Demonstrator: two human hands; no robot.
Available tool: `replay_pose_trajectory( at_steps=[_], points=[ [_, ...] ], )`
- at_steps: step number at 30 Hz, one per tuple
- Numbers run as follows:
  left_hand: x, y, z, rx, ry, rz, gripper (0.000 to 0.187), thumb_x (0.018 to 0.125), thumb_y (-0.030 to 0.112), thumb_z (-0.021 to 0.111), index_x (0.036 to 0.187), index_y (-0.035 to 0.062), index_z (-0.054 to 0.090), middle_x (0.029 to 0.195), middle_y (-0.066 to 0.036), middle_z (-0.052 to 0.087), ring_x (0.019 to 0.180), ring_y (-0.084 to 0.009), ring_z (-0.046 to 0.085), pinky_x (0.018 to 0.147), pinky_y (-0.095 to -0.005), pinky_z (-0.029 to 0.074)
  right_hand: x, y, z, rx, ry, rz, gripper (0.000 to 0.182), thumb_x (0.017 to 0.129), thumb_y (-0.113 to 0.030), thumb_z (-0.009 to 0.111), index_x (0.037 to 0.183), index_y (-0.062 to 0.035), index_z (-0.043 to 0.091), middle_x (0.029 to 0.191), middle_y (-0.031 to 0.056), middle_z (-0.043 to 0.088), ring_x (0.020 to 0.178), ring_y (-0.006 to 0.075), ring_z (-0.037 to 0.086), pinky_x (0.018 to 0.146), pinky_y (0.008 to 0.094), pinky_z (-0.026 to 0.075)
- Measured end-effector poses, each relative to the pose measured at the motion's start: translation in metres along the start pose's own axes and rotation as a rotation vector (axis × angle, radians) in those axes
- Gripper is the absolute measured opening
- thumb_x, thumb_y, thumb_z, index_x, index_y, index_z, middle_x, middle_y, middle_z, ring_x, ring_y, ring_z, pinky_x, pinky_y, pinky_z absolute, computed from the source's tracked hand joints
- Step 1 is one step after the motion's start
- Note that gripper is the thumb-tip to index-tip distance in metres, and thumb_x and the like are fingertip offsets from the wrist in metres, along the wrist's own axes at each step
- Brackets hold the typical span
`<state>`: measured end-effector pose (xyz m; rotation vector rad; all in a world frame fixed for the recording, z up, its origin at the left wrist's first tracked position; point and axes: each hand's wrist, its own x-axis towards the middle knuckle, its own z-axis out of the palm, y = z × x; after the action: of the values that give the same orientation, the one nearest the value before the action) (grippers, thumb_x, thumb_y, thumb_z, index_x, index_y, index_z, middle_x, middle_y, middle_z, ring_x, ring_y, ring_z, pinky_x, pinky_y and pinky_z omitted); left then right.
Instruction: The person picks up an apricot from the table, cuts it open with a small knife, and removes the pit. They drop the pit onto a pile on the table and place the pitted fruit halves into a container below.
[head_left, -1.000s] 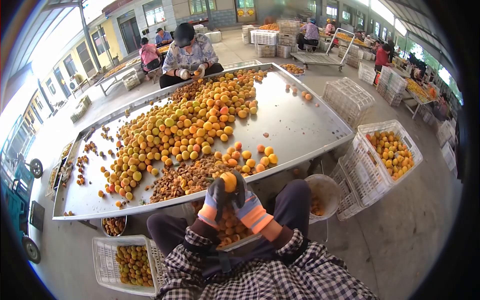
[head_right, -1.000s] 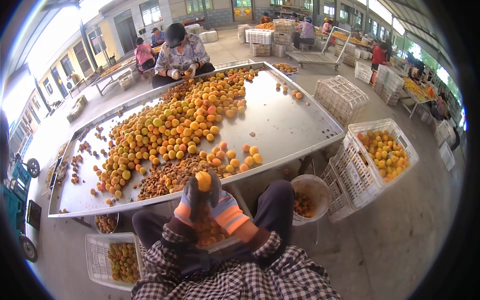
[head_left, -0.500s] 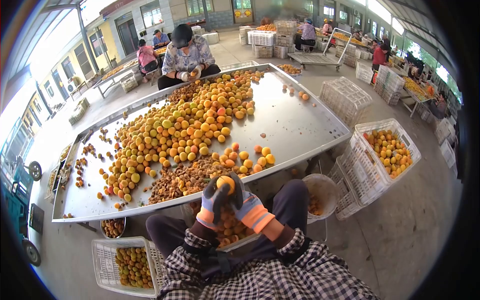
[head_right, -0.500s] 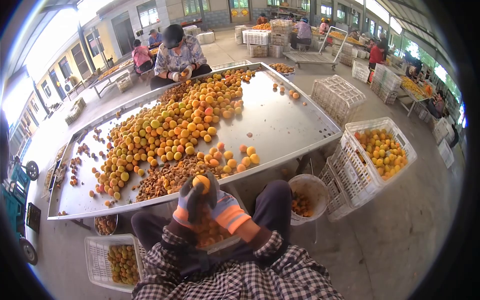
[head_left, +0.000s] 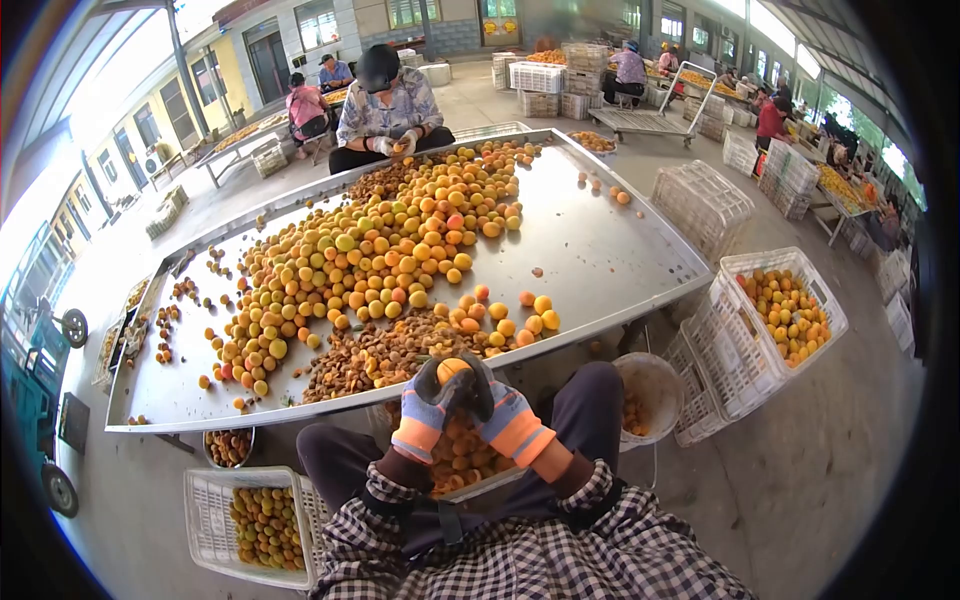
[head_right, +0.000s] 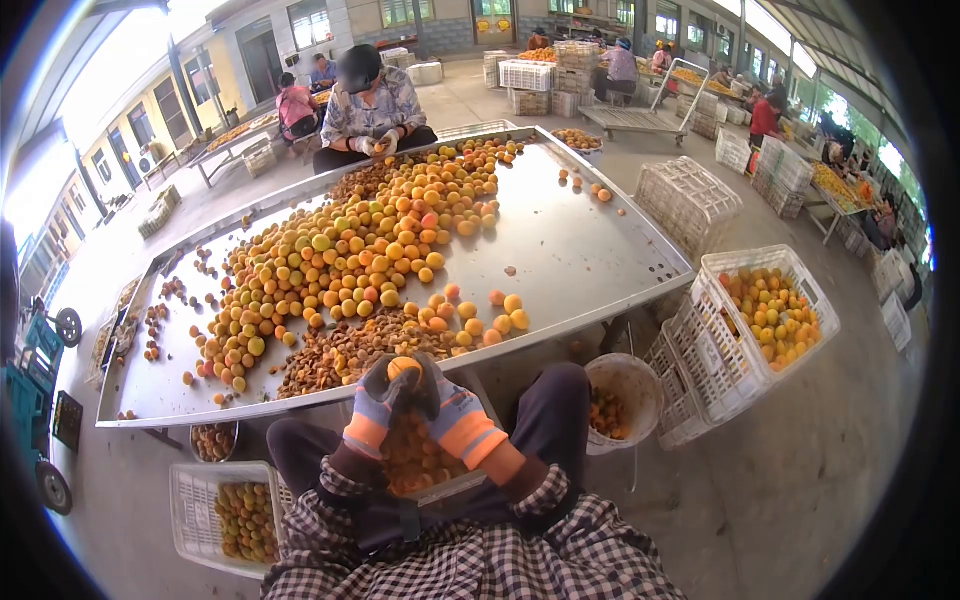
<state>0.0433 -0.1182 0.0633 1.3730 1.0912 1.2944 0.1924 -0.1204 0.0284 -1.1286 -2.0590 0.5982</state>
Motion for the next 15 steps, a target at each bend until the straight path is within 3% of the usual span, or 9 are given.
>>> replay_pose_trajectory(
  at_steps=[3, 5, 7, 9, 13, 15],
  points=[
    [0.000, -0.008, 0.000, -0.098, -0.023, 0.051, 0.038, 0.079, 0.009, 0.072, 0.112, -0.0013, 0.056, 0.102, -0.009, 0.064, 0.095, -0.0169, 0.061, 0.083, -0.0289, 0.050, 0.001, -0.004, -0.007, 0.042, 0.039, -0.074, 0.050, 0.083, -0.016, 0.059, 0.128, -0.0033, 0.042, 0.111, 0.0151, 0.058, 0.099, 0.0304, 0.059, 0.082, 0.0371, 0.050],
    [-0.001, -0.003, -0.002, 0.265, -0.029, 0.262, 0.037, 0.078, 0.012, 0.073, 0.109, 0.0001, 0.057, 0.097, -0.011, 0.065, 0.091, -0.0198, 0.063, 0.080, -0.0290, 0.050, 0.002, -0.005, -0.007, 0.086, 0.056, -0.095, 0.050, 0.082, -0.015, 0.060, 0.127, -0.0036, 0.043, 0.114, 0.0151, 0.057, 0.101, 0.0304, 0.058, 0.085, 0.0368, 0.049],
    [-0.006, 0.015, 0.001, 0.315, -0.027, 0.300, 0.037, 0.078, 0.013, 0.073, 0.109, 0.0005, 0.057, 0.095, -0.012, 0.065, 0.089, -0.0214, 0.064, 0.078, -0.0297, 0.050, 0.004, -0.009, -0.009, 0.131, 0.068, -0.125, 0.049, 0.082, -0.013, 0.061, 0.127, -0.0039, 0.043, 0.116, 0.0152, 0.056, 0.103, 0.0305, 0.057, 0.087, 0.0365, 0.049],
    [-0.010, 0.024, 0.001, 0.366, -0.024, 0.335, 0.038, 0.077, 0.014, 0.073, 0.109, 0.0009, 0.057, 0.093, -0.013, 0.065, 0.087, -0.0230, 0.065, 0.077, -0.0304, 0.051, 0.004, -0.016, -0.012, 0.245, 0.116, -0.232, 0.059, 0.084, -0.012, 0.058, 0.136, -0.0061, 0.033, 0.118, 0.0172, 0.055, 0.107, 0.0331, 0.057, 0.089, 0.0370, 0.048],
    [-0.011, 0.021, -0.003, 0.290, -0.056, 0.420, 0.037, 0.077, 0.014, 0.073, 0.108, 0.0004, 0.058, 0.091, -0.012, 0.065, 0.084, -0.0234, 0.065, 0.074, -0.0315, 0.051, -0.005, -0.030, -0.016, 0.322, 0.061, -0.167, 0.055, 0.086, -0.012, 0.059, 0.135, -0.0067, 0.034, 0.118, 0.0150, 0.056, 0.106, 0.0294, 0.058, 0.090, 0.0348, 0.048],
    [-0.010, 0.020, -0.006, 0.299, -0.064, 0.458, 0.037, 0.077, 0.015, 0.072, 0.108, 0.0002, 0.058, 0.090, -0.012, 0.065, 0.083, -0.0233, 0.065, 0.074, -0.0316, 0.051, -0.005, -0.040, -0.017, 0.515, 0.091, -0.079, 0.053, 0.087, -0.014, 0.061, 0.134, -0.0071, 0.037, 0.118, 0.0138, 0.056, 0.107, 0.0265, 0.058, 0.090, 0.0335, 0.047]
  ],
)
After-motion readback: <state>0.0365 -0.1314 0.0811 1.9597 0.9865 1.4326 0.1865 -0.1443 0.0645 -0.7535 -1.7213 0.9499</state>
